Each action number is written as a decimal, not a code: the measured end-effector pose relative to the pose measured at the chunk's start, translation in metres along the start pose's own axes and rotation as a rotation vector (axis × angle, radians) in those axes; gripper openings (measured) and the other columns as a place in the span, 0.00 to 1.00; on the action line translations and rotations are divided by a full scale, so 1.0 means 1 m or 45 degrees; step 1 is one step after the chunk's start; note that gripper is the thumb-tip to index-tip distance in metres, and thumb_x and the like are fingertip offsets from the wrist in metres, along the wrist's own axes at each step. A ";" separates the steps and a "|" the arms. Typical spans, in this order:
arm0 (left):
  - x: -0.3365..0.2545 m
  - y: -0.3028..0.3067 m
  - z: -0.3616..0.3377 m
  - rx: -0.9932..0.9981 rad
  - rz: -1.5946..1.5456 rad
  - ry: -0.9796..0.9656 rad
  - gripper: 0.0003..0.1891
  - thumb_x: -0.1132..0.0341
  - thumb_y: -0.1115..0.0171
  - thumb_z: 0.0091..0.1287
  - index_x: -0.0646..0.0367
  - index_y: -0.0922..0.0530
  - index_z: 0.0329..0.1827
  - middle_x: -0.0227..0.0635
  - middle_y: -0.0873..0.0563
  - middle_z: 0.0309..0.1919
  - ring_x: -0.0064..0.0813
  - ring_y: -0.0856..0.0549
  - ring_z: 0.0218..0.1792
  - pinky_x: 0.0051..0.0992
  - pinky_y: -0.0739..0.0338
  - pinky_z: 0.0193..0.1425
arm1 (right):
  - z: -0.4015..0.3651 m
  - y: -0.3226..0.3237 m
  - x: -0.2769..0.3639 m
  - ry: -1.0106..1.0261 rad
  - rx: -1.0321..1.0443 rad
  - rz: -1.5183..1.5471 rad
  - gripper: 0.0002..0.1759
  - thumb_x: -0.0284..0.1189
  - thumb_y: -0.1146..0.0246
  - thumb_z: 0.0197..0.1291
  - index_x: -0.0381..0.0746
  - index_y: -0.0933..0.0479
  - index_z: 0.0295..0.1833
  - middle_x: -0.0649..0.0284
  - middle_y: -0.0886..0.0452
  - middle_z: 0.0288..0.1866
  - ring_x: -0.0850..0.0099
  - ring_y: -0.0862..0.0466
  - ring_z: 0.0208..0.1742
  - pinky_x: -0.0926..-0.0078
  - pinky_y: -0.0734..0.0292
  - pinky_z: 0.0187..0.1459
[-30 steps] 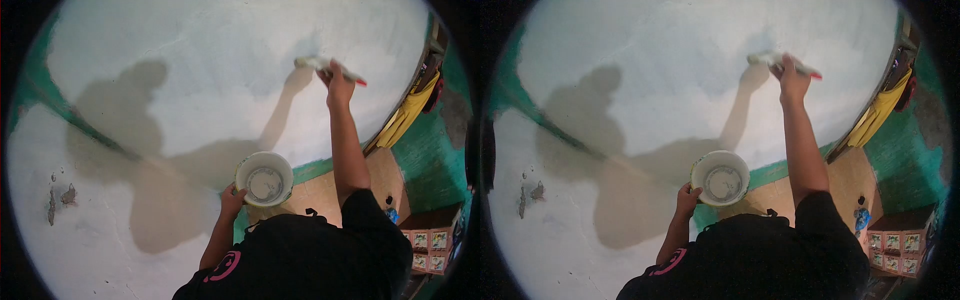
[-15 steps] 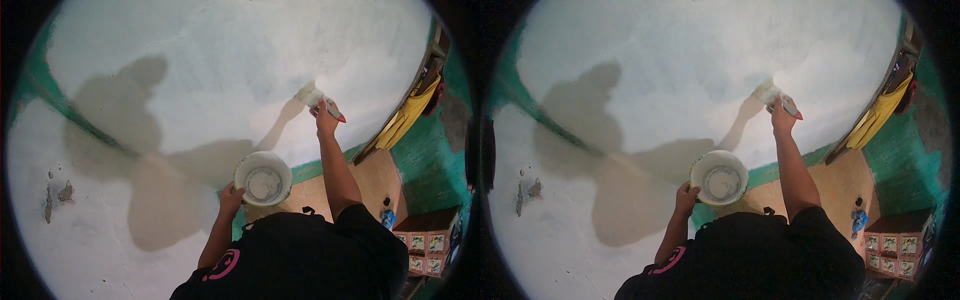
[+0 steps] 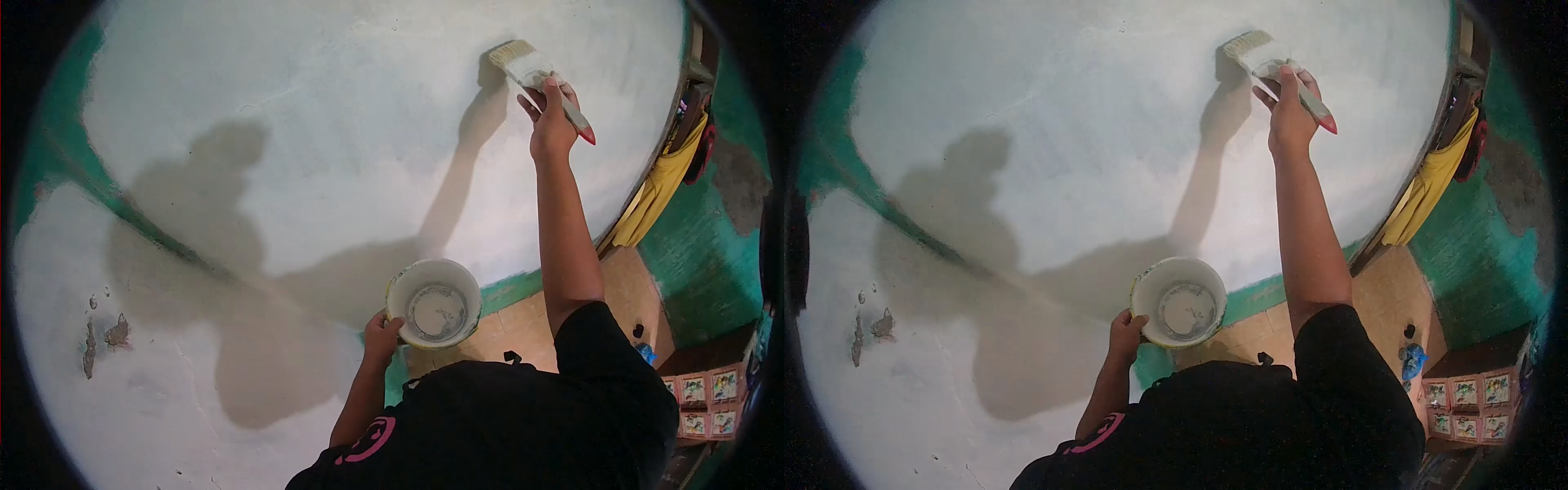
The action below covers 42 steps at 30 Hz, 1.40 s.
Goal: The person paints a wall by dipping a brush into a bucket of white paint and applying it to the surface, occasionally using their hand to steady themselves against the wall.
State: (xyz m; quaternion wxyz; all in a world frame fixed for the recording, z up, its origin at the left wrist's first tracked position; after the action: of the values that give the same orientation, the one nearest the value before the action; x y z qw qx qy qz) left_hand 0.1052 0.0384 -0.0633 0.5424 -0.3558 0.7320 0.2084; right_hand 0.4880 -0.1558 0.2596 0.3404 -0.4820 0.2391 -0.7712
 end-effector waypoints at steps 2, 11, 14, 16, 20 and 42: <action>-0.002 0.000 -0.003 0.006 -0.007 0.020 0.16 0.68 0.36 0.61 0.65 0.22 0.51 0.38 0.16 0.40 0.28 0.15 0.35 0.30 0.16 0.37 | 0.002 0.013 -0.017 0.050 0.052 -0.170 0.22 0.33 0.40 0.66 0.32 0.36 0.59 0.53 0.22 0.50 0.64 0.18 0.49 0.66 0.16 0.44; 0.001 -0.003 -0.004 -0.003 0.013 0.016 0.14 0.69 0.38 0.62 0.66 0.21 0.49 0.37 0.16 0.38 0.27 0.15 0.33 0.29 0.16 0.36 | -0.100 0.135 -0.118 -0.257 -0.259 -0.389 0.23 0.33 0.41 0.67 0.29 0.36 0.60 0.49 0.23 0.53 0.61 0.17 0.52 0.68 0.14 0.39; 0.000 -0.004 -0.002 0.027 -0.040 -0.016 0.13 0.70 0.38 0.62 0.66 0.21 0.49 0.36 0.16 0.37 0.27 0.15 0.33 0.28 0.16 0.35 | -0.108 0.132 -0.111 -0.384 -0.278 -0.450 0.22 0.31 0.41 0.66 0.29 0.34 0.59 0.50 0.22 0.51 0.63 0.16 0.47 0.70 0.13 0.38; 0.000 -0.004 -0.003 0.025 -0.060 -0.023 0.13 0.70 0.38 0.62 0.66 0.21 0.49 0.37 0.16 0.37 0.27 0.15 0.33 0.27 0.16 0.35 | -0.098 0.108 -0.093 -0.305 -0.228 -0.454 0.21 0.31 0.41 0.66 0.29 0.33 0.58 0.50 0.21 0.50 0.63 0.15 0.46 0.70 0.13 0.37; -0.008 -0.005 -0.009 -0.004 0.001 -0.022 0.14 0.71 0.38 0.62 0.66 0.22 0.50 0.37 0.16 0.37 0.27 0.15 0.34 0.28 0.16 0.35 | -0.049 0.035 -0.041 -0.118 -0.028 -0.462 0.19 0.32 0.39 0.65 0.28 0.30 0.54 0.54 0.21 0.47 0.66 0.16 0.44 0.70 0.15 0.41; 0.007 0.002 -0.015 -0.137 0.007 -0.079 0.15 0.73 0.39 0.57 0.65 0.23 0.48 0.37 0.16 0.36 0.26 0.16 0.32 0.27 0.18 0.33 | -0.097 0.130 -0.129 -0.206 0.087 -0.678 0.14 0.35 0.42 0.67 0.34 0.21 0.45 0.62 0.16 0.33 0.77 0.17 0.30 0.79 0.20 0.30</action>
State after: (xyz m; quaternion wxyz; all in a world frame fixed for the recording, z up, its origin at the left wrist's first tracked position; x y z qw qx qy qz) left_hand 0.0932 0.0273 -0.0648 0.5442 -0.3758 0.7035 0.2600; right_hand 0.4773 -0.1391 0.0533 0.1598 -0.5761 0.0500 -0.8001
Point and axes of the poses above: each hand's wrist, its own z-axis towards the middle knuckle, its own y-axis out of the back of the hand, x = y × z, the point moved 9 cm from there along z, towards the middle knuckle
